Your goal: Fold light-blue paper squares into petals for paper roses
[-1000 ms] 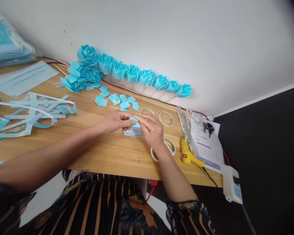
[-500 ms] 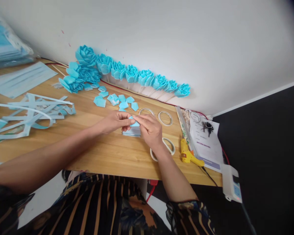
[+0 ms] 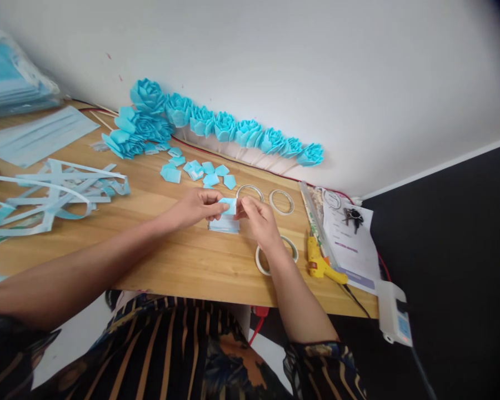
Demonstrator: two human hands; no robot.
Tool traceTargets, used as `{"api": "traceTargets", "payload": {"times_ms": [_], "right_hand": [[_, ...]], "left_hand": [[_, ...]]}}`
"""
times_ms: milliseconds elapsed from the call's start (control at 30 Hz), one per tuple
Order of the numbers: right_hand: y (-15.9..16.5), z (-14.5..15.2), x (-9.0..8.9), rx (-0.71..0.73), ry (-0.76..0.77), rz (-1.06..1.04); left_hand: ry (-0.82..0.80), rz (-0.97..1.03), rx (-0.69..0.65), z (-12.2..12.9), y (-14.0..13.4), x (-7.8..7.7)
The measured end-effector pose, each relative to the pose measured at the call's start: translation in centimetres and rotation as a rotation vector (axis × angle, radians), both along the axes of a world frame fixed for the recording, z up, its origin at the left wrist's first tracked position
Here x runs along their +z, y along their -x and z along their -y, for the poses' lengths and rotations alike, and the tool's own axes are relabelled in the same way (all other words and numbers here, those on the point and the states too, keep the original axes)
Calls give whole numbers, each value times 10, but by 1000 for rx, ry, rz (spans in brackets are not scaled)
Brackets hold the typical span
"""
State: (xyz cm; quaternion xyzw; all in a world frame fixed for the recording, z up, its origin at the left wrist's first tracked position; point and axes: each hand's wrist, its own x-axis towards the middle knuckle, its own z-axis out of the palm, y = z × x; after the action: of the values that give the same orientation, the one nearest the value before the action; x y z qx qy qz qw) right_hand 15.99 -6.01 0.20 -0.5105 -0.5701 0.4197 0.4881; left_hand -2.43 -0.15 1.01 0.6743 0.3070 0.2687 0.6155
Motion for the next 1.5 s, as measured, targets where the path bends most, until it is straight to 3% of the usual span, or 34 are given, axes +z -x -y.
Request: {"api": "traceTargets", "payload": {"times_ms": [633, 1500], "right_hand": [[2, 0, 1, -40, -38, 20], [6, 1, -1, -117, 12, 40]], "left_hand": [[-152, -78, 85, 0, 1, -5], [-151, -78, 53, 2, 0, -5]]}}
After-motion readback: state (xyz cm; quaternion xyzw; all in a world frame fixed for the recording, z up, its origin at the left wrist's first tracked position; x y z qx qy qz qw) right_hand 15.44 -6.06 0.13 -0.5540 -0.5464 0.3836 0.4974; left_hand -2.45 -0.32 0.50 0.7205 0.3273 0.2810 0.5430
